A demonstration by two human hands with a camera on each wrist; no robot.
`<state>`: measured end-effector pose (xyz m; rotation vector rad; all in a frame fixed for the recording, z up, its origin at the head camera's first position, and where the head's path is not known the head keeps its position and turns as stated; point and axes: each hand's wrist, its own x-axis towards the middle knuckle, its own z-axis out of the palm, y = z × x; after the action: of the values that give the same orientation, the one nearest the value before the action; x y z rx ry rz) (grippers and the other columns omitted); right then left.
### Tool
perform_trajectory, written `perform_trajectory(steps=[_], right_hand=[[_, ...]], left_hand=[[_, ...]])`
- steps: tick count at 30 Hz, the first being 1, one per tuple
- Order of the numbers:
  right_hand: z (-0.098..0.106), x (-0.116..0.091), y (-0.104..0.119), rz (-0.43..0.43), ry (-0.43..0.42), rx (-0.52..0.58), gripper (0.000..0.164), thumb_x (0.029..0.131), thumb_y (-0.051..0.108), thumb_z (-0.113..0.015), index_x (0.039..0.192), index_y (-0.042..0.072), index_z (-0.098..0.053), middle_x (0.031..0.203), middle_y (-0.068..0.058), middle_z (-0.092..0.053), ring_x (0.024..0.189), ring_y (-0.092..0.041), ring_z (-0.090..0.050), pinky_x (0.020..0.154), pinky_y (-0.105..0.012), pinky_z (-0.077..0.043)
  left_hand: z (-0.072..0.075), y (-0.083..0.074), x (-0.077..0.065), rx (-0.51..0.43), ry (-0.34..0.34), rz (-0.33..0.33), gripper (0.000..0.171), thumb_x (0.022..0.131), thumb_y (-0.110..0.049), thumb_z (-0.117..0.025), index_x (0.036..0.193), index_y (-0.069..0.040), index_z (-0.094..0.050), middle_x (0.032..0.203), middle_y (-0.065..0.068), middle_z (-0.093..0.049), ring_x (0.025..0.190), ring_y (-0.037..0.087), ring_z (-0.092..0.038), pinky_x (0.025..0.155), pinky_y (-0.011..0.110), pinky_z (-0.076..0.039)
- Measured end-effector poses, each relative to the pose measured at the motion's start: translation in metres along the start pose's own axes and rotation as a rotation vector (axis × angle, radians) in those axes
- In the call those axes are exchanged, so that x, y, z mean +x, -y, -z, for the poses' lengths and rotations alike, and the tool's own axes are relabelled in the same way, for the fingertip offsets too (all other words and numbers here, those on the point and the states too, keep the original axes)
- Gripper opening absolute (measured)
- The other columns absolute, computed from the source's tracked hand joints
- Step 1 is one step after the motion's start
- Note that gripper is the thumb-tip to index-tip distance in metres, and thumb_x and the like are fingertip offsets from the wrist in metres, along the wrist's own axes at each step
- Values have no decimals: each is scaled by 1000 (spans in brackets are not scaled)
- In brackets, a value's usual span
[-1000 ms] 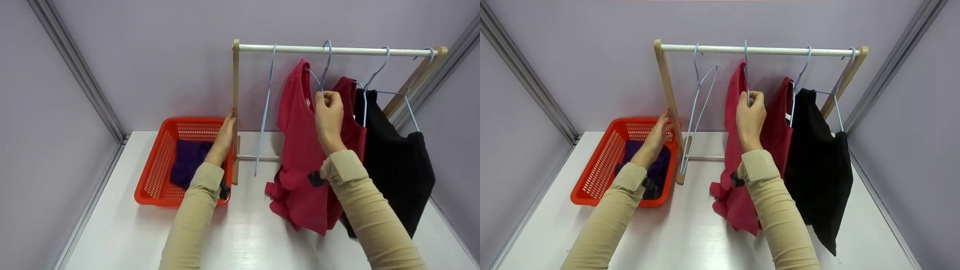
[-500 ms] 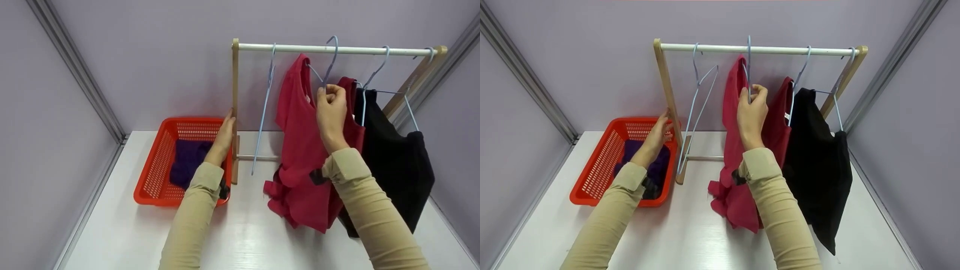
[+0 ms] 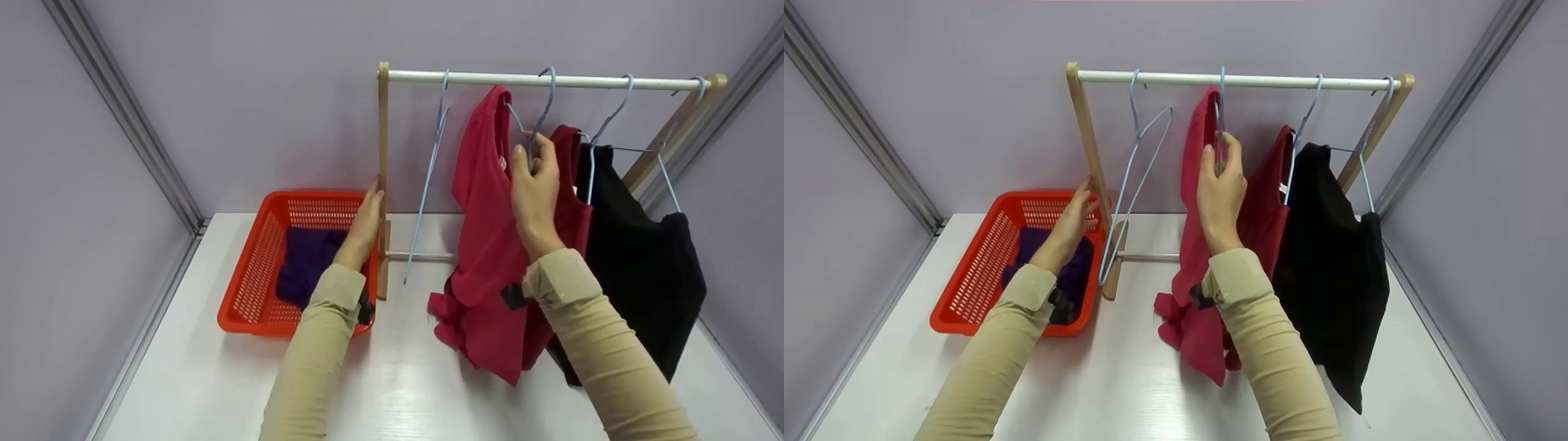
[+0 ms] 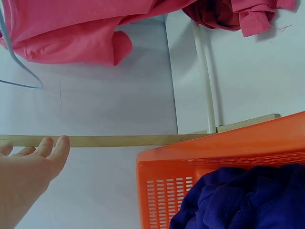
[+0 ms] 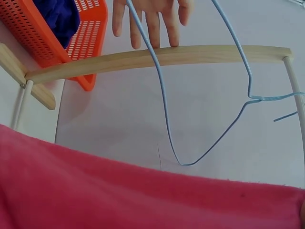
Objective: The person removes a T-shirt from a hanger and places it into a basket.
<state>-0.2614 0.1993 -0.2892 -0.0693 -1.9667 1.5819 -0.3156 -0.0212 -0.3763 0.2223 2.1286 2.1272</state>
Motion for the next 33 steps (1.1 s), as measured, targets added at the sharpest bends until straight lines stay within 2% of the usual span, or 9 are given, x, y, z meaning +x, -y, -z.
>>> perform_trajectory(steps=[3,10,16,21,25,33], right_hand=[[-2,-4,-3,14,-13,-19,30,100,23,-43,128,14,-49,86,7,-42,75,-8,-39,71,-22,-34],[-6,-15,-18,71,-40,-63,25,99,28,-45,115,9,-52,74,5,-38,69,-7,-38,66,-21,-34],[-9,-22,-25,84,-64,-76,23,99,28,-47,103,7,-54,69,7,-36,66,-5,-37,63,-22,-32],[-12,-27,-33,88,-68,-69,27,99,25,-46,108,1,-55,69,6,-37,64,-5,-36,62,-21,-31],[-13,-30,-41,68,-62,-97,32,100,25,-44,116,0,-56,69,5,-37,63,-4,-36,62,-20,-32],[-13,-36,-51,-27,-58,-139,37,102,30,-39,112,1,-61,71,6,-45,67,-6,-45,68,-18,-41]], left_hand=[[0,0,0,3,-1,2,54,102,-31,-21,153,-18,-10,161,5,-9,149,24,-10,120,45,-16],[0,0,2,-10,-14,11,54,102,-30,-21,153,-16,-12,161,8,-11,148,25,-13,119,48,-18],[1,-1,3,-20,-25,8,53,102,-28,-21,153,-14,-12,160,9,-12,148,26,-13,118,49,-19],[2,-1,3,-8,-25,6,54,102,-28,-21,153,-14,-11,160,9,-12,148,26,-15,118,48,-20],[3,-1,2,4,-19,5,54,102,-29,-20,153,-13,-10,160,9,-11,148,26,-14,118,48,-20],[3,-1,2,42,-22,1,55,102,-31,-23,153,-15,-10,161,4,-10,149,22,-8,121,41,-10]])
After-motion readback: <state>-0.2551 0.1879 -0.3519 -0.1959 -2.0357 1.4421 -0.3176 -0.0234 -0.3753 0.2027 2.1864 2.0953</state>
